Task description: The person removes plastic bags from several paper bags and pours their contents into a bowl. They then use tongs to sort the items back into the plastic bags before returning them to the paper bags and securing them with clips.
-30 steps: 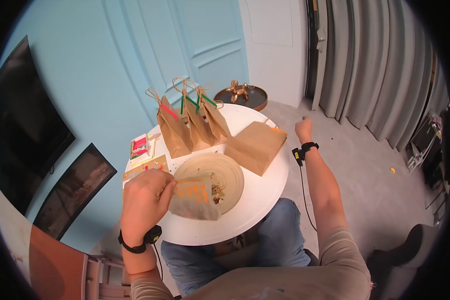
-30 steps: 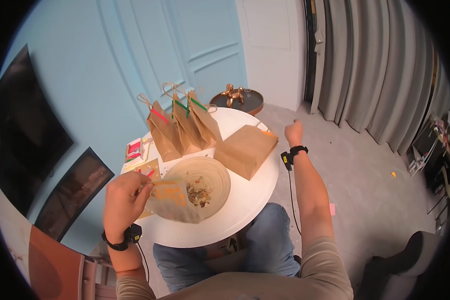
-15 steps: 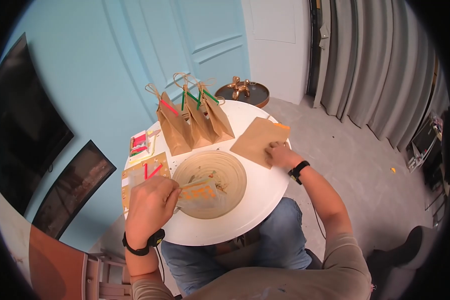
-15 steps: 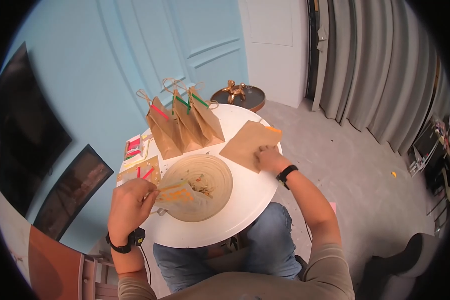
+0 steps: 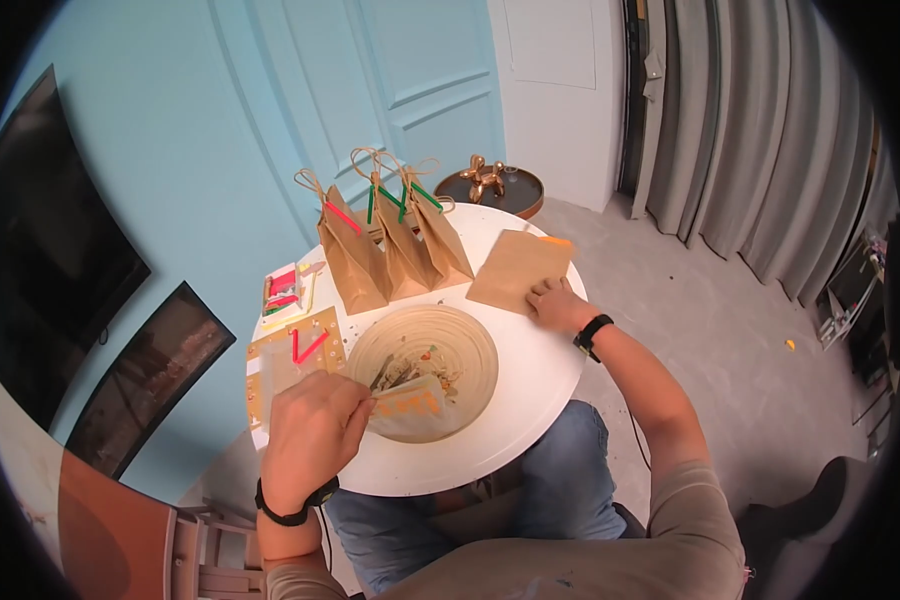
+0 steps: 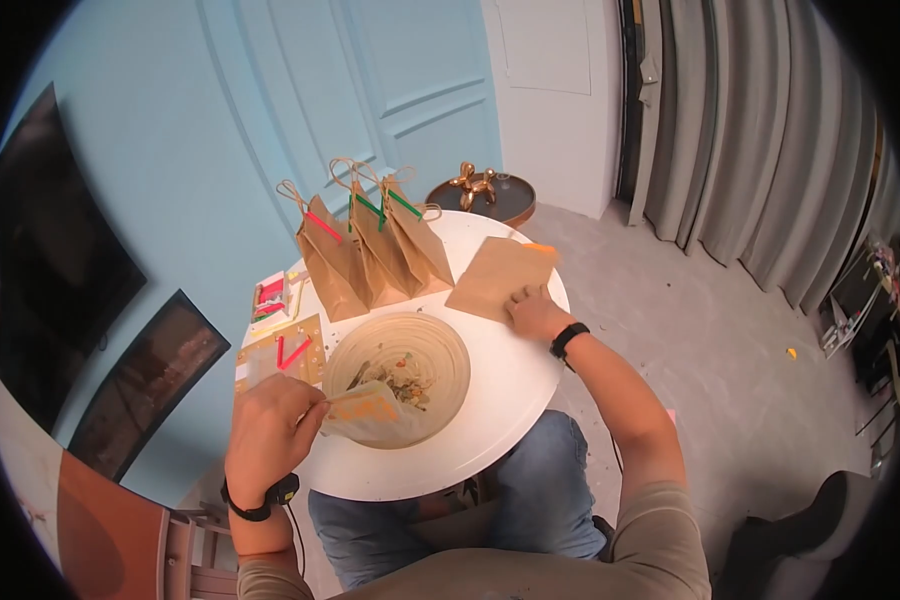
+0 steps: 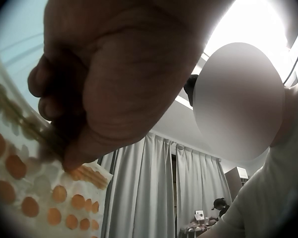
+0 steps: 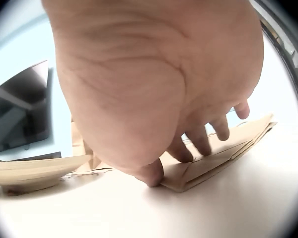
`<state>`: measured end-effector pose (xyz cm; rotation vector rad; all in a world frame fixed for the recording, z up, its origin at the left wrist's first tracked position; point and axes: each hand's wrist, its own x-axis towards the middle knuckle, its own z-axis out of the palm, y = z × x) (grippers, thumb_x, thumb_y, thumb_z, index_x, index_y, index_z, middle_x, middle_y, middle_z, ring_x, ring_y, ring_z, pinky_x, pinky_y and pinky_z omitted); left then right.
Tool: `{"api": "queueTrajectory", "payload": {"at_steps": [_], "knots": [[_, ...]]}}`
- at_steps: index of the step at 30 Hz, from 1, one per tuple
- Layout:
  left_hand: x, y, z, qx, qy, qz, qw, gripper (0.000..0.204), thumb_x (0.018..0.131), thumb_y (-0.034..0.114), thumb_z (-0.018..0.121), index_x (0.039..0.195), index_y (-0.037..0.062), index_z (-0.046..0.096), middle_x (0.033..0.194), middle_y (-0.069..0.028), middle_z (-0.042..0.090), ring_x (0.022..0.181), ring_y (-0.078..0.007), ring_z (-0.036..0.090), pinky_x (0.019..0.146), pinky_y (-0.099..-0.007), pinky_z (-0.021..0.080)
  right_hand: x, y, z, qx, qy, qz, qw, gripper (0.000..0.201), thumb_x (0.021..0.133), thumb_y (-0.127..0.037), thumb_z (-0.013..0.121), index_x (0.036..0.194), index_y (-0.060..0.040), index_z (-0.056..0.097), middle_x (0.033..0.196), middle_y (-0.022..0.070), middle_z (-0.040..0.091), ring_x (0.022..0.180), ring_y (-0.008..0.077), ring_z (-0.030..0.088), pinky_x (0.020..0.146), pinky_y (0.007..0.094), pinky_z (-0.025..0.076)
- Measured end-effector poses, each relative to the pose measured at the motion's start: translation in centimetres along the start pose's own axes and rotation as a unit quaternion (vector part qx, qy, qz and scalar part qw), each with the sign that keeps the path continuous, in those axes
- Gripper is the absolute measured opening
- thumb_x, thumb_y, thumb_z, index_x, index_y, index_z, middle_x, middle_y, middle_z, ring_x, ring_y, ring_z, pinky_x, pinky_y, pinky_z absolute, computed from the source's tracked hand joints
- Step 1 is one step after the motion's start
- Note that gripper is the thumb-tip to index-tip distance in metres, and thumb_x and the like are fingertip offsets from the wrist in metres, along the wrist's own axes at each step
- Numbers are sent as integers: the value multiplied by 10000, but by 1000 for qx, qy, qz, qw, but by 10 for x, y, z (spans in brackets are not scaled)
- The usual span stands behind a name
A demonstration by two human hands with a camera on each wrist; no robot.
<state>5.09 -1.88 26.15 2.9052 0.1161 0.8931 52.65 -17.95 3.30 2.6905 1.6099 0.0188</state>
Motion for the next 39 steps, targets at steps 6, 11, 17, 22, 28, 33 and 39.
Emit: {"api": "queueTrajectory", "payload": {"at_steps": [6, 11, 17, 22, 28, 33, 39], "knots": [[-9, 10, -6, -13, -18, 26, 999, 89, 878, 42, 849, 927, 48, 774, 901, -95, 770, 862, -348, 712, 754, -456, 568, 20, 23, -21, 20, -45, 42, 998, 571, 1013, -81, 531, 1579, -66, 610, 1679, 137, 555, 1636, 364, 426, 1350, 680, 271], [-11, 16, -3, -32, -18, 38, 999, 90, 899, 36, 838, 952, 38, 766, 887, -108, 754, 847, -363, 708, 737, -467, 562, 26, 21, -14, 16, -18, 51, 998, 586, 1005, -59, 537, 1588, -58, 598, 1693, 150, 532, 1611, 376, 455, 1304, 658, 339], [-11, 11, 12, -53, 16, -11, 998, 151, 932, 81, 846, 888, 22, 714, 816, -161, 692, 780, -415, 683, 697, -497, 528, -27, -37, -76, 108, 198, 23, 974, 561, 975, -66, 692, 1531, -33, 626, 1624, 207, 561, 1528, 420, 515, 1243, 599, 399], [-4, 2, 31, -59, 22, -3, 998, 311, 931, 173, 893, 808, 30, 646, 751, -158, 640, 721, -400, 656, 631, -485, 491, -119, -145, -176, 337, 257, -124, 897, 410, 1009, -87, 719, 1405, 15, 692, 1261, 237, 753, 1169, 426, 729, 1032, 477, 577], [-3, 6, 51, -73, 52, 19, 996, 395, 903, 214, 926, 760, 36, 604, 704, -151, 593, 685, -383, 627, 608, -487, 479, -173, -232, -199, 346, 174, -245, 889, 268, 1020, -98, 723, 1269, 0, 704, 1006, 191, 751, 929, 413, 748, 819, 483, 601], [-11, 10, 48, -164, -14, -45, 985, 352, 951, 192, 878, 764, 9, 642, 712, -189, 626, 676, -396, 638, 612, -485, 490, -153, -233, -167, 309, 171, -244, 903, 101, 1035, -96, 716, 1101, -29, 680, 953, 180, 719, 924, 429, 735, 799, 507, 582], [-6, -5, 38, -218, -17, -184, 958, 313, 1000, 139, 791, 781, -47, 668, 736, -234, 655, 650, -409, 643, 609, -455, 480, -166, -209, -189, 208, 127, -303, 921, 49, 1009, -11, 671, 1040, 4, 636, 974, 179, 706, 943, 428, 723, 808, 505, 579]]}}
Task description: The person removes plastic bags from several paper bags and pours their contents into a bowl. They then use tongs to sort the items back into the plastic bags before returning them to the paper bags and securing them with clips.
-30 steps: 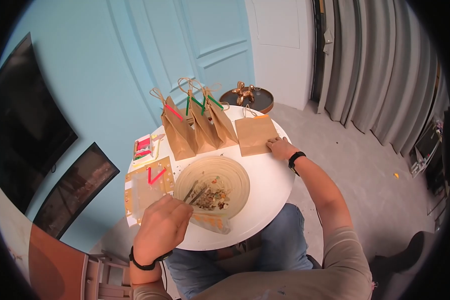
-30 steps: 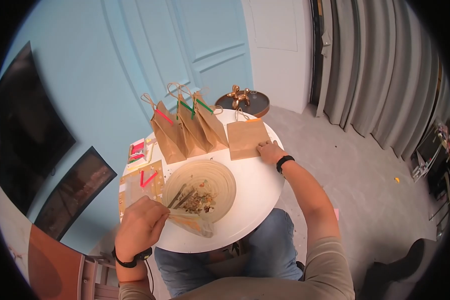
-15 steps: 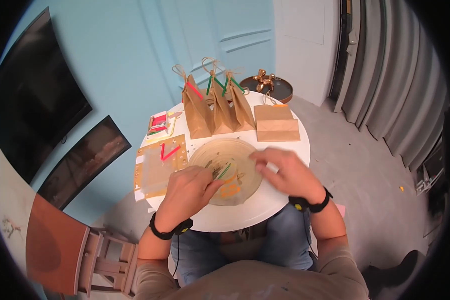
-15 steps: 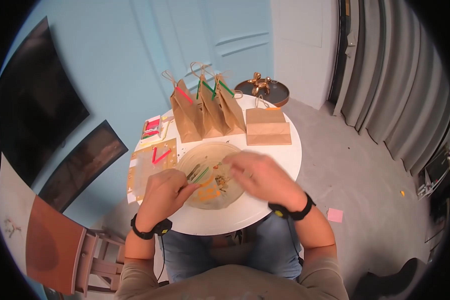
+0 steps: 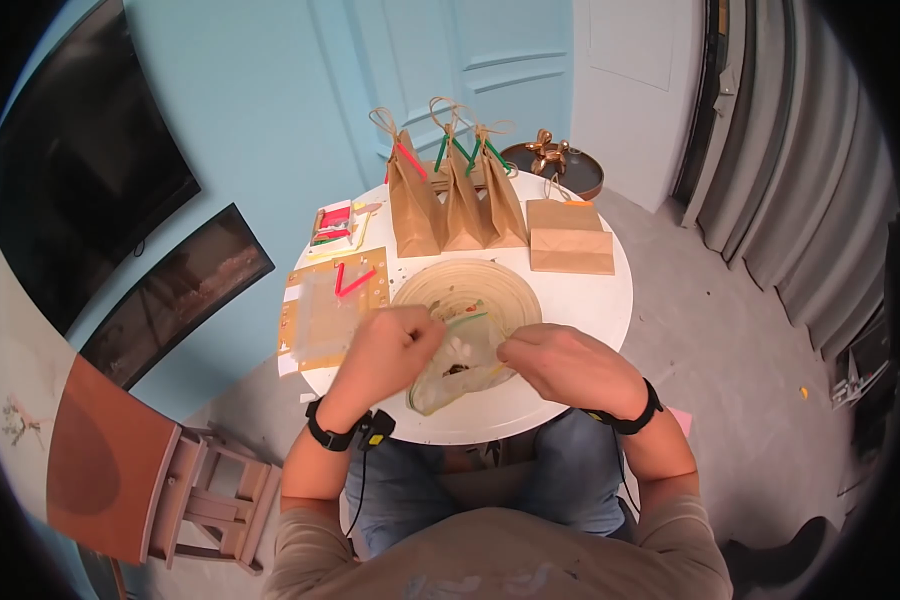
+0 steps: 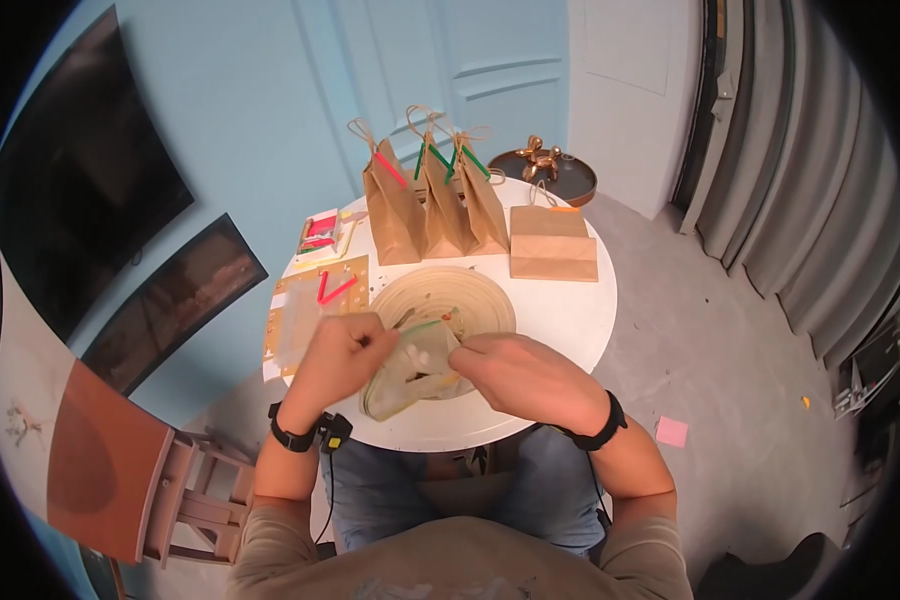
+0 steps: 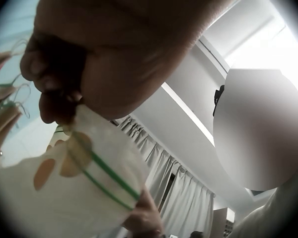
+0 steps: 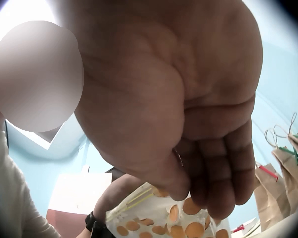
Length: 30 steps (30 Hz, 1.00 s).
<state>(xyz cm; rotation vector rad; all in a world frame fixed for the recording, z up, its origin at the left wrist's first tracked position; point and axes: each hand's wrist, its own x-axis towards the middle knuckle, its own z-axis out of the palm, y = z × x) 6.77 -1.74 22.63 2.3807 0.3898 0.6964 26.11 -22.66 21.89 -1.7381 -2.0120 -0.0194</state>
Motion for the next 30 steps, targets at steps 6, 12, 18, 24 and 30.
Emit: {"api": "queueTrajectory", "payload": {"at_steps": [6, 12, 18, 24, 30], "knots": [[16, 1, -7, 90, 111, 105, 984, 304, 1013, 153, 818, 814, -28, 675, 687, -167, 629, 593, -281, 597, 575, -417, 456, -19, 12, -4, 89, 123, -30, 988, 438, 998, 33, 677, 1432, -25, 682, 1248, 166, 770, 1138, 334, 742, 1030, 452, 583], [31, 51, 1, 108, 128, 242, 956, 259, 1006, 168, 829, 865, 31, 660, 781, -155, 624, 717, -385, 642, 631, -460, 497, -30, 68, 94, 552, 287, 109, 775, 637, 1085, -69, 681, 1674, -5, 446, 1665, 127, 560, 1504, 211, 552, 1255, 433, 448], [47, 72, -7, 108, 176, 305, 930, 287, 1004, 186, 839, 861, 49, 632, 793, -138, 627, 672, -368, 642, 597, -465, 481, -11, 84, 150, 843, 201, 57, 496, 686, 1179, -483, 593, 1715, -87, 435, 1704, 107, 540, 1573, 280, 500, 1310, 500, 410], [51, 10, 1, 233, 241, 127, 934, 360, 1022, 281, 823, 826, 28, 659, 729, -146, 647, 657, -378, 663, 590, -473, 503, -7, 73, 128, 794, 302, 165, 501, 651, 1153, -452, 649, 1661, -74, 492, 1585, 92, 642, 1442, 284, 624, 1226, 487, 505], [19, -92, 22, 256, 90, 5, 962, 443, 947, 405, 869, 929, -19, 737, 832, -198, 730, 813, -424, 740, 742, -527, 586, -3, 128, 43, 577, 291, 273, 712, 504, 1116, -259, 724, 1511, 26, 595, 1402, 134, 726, 1191, 214, 746, 999, 390, 635]]}}
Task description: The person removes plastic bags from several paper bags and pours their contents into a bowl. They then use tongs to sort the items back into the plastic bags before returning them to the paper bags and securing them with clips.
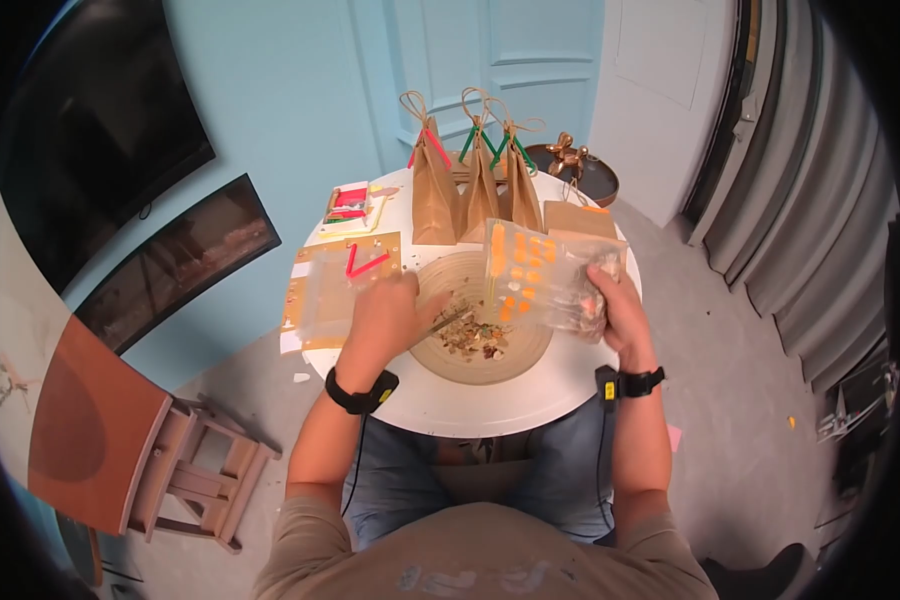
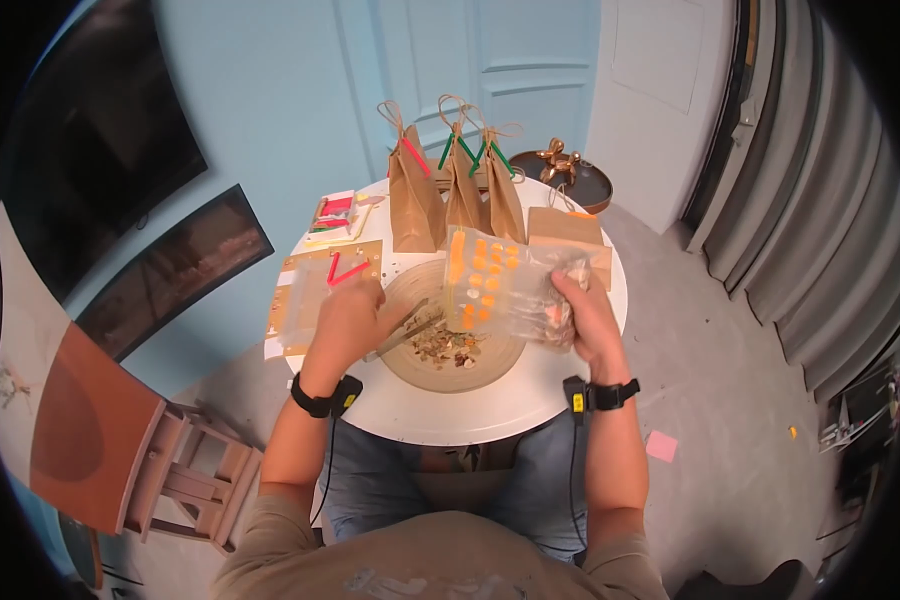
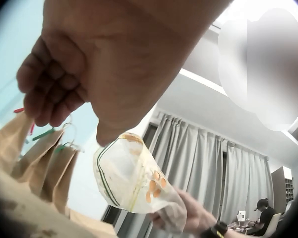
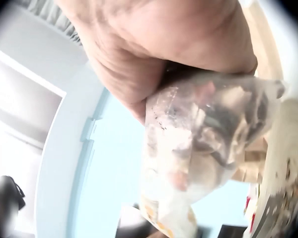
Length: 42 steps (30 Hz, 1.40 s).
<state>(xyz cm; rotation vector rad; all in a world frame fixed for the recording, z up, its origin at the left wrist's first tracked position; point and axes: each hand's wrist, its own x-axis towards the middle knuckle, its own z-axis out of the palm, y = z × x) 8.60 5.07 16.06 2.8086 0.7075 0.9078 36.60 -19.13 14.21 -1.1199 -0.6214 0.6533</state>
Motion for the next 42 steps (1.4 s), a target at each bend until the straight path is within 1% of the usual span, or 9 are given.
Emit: {"api": "queueTrajectory", "payload": {"at_steps": [3, 6, 9, 10, 13, 16, 26, 37, 42], "knots": [[-31, -26, 49, 30, -48, 29, 998, 454, 913, 387, 884, 1042, -28, 757, 984, -235, 760, 918, -441, 757, 828, -531, 614, 28, -22, 6, -156, -8, -13, 988, 504, 1082, -266, 766, 1448, 55, 633, 1296, 137, 764, 1102, 202, 766, 931, 363, 638], [-41, -30, 68, 38, -94, -22, 995, 427, 913, 334, 871, 1084, -36, 742, 1100, -256, 762, 982, -451, 760, 880, -536, 628, 55, -33, 33, -369, -47, 9, 928, 543, 1036, -347, 789, 1346, 84, 675, 1090, 180, 816, 957, 234, 806, 870, 381, 632], [-43, -29, 73, 31, -86, -64, 994, 380, 908, 281, 857, 1064, -43, 733, 1054, -262, 760, 962, -453, 771, 865, -538, 634, 79, -19, 63, -627, -43, -103, 771, 566, 1030, -414, 770, 1280, 86, 688, 1037, 258, 812, 846, 324, 819, 824, 425, 638], [-44, -27, 75, 30, -80, -74, 994, 373, 906, 274, 855, 1057, -43, 728, 1044, -264, 758, 953, -454, 773, 854, -537, 637, 64, -39, 93, -644, -46, -56, 761, 563, 1026, -453, 748, 1205, 79, 702, 1015, 295, 801, 828, 408, 806, 804, 475, 638], [-46, -24, 80, 28, -61, -93, 993, 340, 898, 244, 851, 1033, -40, 721, 1020, -265, 750, 922, -450, 782, 806, -526, 645, 64, -48, 128, -673, -77, -15, 735, 515, 1026, -444, 756, 1124, 60, 715, 939, 248, 808, 858, 415, 806, 810, 497, 638], [-48, -22, 85, 24, -41, -92, 995, 311, 885, 214, 850, 1020, -36, 724, 1008, -257, 741, 898, -435, 789, 757, -507, 652, 76, -27, 132, -717, -55, -163, 676, 560, 1017, -456, 787, 1150, 80, 694, 895, 267, 792, 895, 433, 801, 819, 530, 633], [-48, -10, 80, 33, -51, -108, 992, 461, 902, 345, 901, 1075, -38, 712, 1048, -235, 717, 921, -414, 779, 761, -494, 647, 74, -87, 167, -759, -48, -188, 621, 556, 1005, -492, 795, 1124, 47, 728, 903, 233, 800, 866, 415, 804, 780, 509, 648], [-52, 22, 47, 15, 2, -65, 998, 505, 898, 374, 913, 1102, -32, 694, 1115, -214, 669, 1108, -400, 647, 925, -507, 521, 87, -74, 147, -765, -95, -145, 620, 426, 1051, -408, 738, 1075, 15, 785, 993, 230, 822, 944, 425, 802, 845, 545, 642], [-59, 31, 41, -9, 31, -30, 999, 534, 900, 362, 908, 1160, -50, 691, 1160, -223, 673, 1131, -411, 628, 939, -518, 514, 91, -78, 138, -757, -76, -179, 623, 380, 1070, -316, 678, 970, 38, 776, 903, 270, 787, 886, 449, 791, 810, 558, 639]]}}
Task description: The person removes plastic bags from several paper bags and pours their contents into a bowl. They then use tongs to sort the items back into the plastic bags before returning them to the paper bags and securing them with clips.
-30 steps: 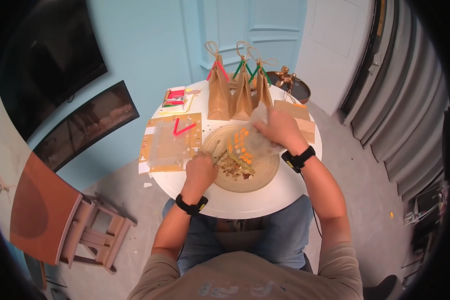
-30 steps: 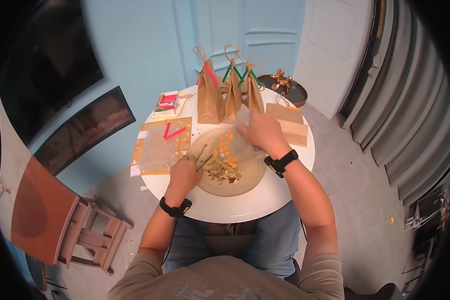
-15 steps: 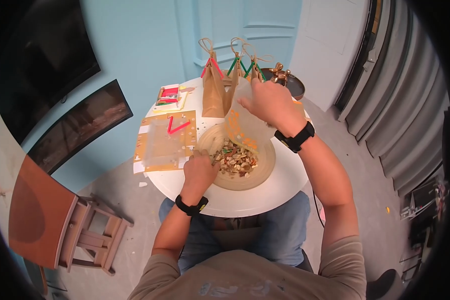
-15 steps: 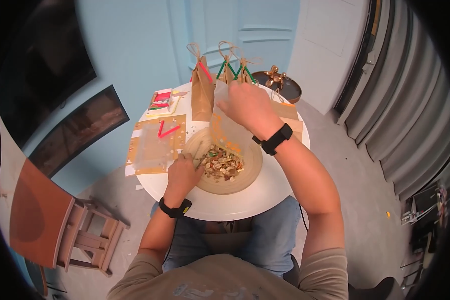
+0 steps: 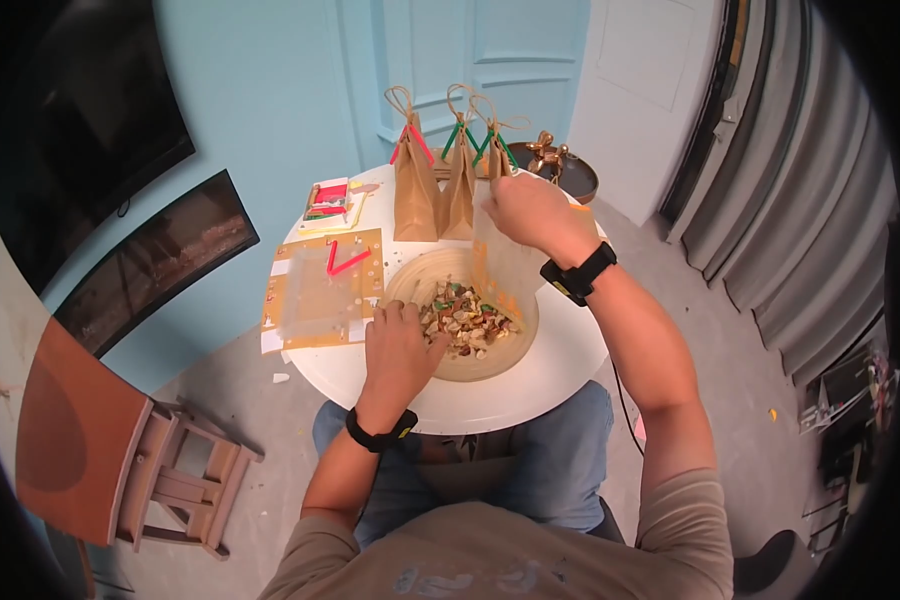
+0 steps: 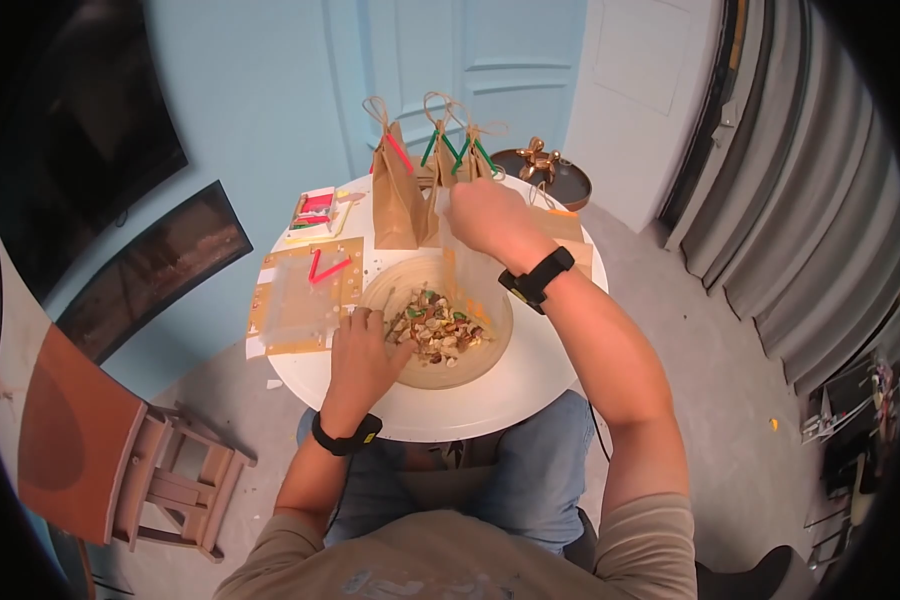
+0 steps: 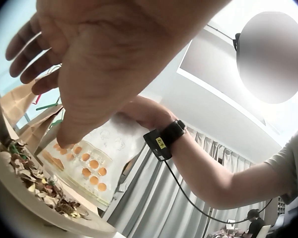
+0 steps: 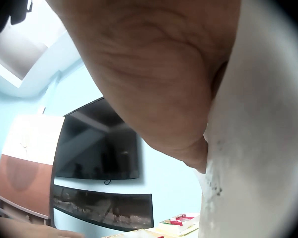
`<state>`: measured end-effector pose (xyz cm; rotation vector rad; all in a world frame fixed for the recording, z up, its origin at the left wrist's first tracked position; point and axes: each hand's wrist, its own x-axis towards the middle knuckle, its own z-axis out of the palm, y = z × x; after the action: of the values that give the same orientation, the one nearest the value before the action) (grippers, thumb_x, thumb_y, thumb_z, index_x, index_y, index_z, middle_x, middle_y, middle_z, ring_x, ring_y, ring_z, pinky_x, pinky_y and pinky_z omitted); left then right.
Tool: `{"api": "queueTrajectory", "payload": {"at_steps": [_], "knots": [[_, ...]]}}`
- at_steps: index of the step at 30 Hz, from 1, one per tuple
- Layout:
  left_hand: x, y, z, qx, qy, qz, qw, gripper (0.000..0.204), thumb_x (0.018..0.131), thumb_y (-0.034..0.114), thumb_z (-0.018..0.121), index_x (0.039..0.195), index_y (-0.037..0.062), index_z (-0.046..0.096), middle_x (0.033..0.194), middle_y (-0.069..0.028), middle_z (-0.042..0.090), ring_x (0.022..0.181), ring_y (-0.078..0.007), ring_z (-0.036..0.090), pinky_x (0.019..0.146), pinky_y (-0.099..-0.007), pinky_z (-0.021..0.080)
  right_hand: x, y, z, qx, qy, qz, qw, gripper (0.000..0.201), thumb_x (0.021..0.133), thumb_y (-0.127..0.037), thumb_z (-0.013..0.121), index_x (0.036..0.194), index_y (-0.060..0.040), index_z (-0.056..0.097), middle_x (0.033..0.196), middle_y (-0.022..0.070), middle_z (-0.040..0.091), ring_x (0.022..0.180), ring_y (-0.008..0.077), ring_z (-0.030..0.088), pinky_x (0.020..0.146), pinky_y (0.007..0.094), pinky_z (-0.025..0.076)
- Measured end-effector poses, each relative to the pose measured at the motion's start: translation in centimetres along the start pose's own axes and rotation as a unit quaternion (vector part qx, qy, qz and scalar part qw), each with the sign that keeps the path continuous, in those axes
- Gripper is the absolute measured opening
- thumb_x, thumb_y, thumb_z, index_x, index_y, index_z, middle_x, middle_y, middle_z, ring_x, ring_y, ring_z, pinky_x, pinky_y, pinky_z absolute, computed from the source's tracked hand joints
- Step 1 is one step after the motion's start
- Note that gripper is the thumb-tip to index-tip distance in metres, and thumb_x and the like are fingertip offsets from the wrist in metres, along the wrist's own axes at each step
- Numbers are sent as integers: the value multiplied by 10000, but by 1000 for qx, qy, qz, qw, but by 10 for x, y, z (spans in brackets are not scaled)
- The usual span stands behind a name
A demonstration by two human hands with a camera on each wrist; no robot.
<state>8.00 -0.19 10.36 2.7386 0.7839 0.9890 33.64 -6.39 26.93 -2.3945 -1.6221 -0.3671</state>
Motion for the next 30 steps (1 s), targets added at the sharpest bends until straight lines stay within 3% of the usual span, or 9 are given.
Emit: {"api": "queueTrajectory", "payload": {"at_steps": [4, 9, 12, 15, 18, 21, 22, 27, 30], "knots": [[-5, 8, -4, -35, 1, 17, 999, 585, 904, 356, 906, 1244, -60, 675, 1194, -244, 679, 1159, -434, 627, 957, -527, 520, 2, 2, -12, 8, 4, 4, 1000, 336, 1058, -246, 647, 998, 42, 809, 991, 275, 806, 958, 445, 802, 838, 540, 644], [-4, 13, 6, -206, 3, -4, 979, 675, 961, 372, 896, 1374, -92, 632, 1238, -277, 713, 1184, -398, 694, 983, -482, 572, -17, 7, -46, 221, 103, 46, 969, 396, 1096, -285, 685, 907, 64, 689, 721, 189, 692, 669, 294, 723, 656, 455, 567], [6, 18, 23, -515, -119, -185, 828, 617, 1049, 349, 838, 1420, -90, 613, 1214, -225, 753, 1039, -297, 760, 915, -402, 609, -34, 19, -36, 306, 184, 40, 933, 424, 1086, -308, 706, 892, 68, 682, 714, 176, 670, 658, 241, 673, 645, 412, 539], [21, 21, 34, -743, -83, -260, 612, 440, 1116, 287, 764, 1372, -55, 662, 1123, -132, 775, 905, -179, 752, 819, -326, 607, -57, 22, -13, 389, 213, 63, 894, 425, 1092, -328, 708, 907, 54, 700, 726, 104, 661, 669, 161, 603, 626, 348, 495], [22, 10, 30, -724, 3, -213, 656, 257, 1131, 202, 729, 1257, -22, 733, 1010, -86, 784, 836, -141, 738, 778, -306, 603, -77, 35, 11, 521, 206, 109, 821, 381, 1106, -332, 709, 965, 21, 727, 770, -5, 654, 691, 80, 573, 604, 285, 456], [24, -5, 17, -620, -33, -146, 770, 143, 1112, 120, 711, 1195, 18, 767, 912, -48, 765, 807, -130, 717, 766, -296, 594, -91, 54, 26, 648, 139, 159, 732, 294, 1104, -300, 727, 1029, -16, 741, 833, -57, 663, 699, 50, 571, 597, 246, 440], [25, -4, 12, -612, -39, -152, 775, 137, 1109, 118, 714, 1182, 17, 770, 901, -46, 760, 798, -128, 707, 757, -295, 585, -95, 58, 30, 686, 108, 175, 698, 261, 1101, -283, 736, 1048, -28, 743, 854, -66, 668, 696, 45, 571, 596, 236, 437], [25, -14, 0, -593, -33, -178, 785, 140, 1099, 115, 725, 1173, 7, 772, 893, -41, 752, 769, -121, 682, 714, -287, 547, -107, 72, 62, 721, 157, 167, 654, 174, 1087, -198, 733, 1012, -42, 738, 856, -2, 704, 686, 84, 631, 578, 257, 486], [28, -19, -1, -639, -2, -169, 751, 121, 1095, 125, 750, 1126, 13, 784, 897, -44, 778, 747, -107, 695, 716, -286, 566, -122, 60, 57, 736, 159, 161, 638, 176, 1090, -178, 720, 993, -32, 735, 847, 23, 712, 669, 107, 652, 570, 269, 504]]}}
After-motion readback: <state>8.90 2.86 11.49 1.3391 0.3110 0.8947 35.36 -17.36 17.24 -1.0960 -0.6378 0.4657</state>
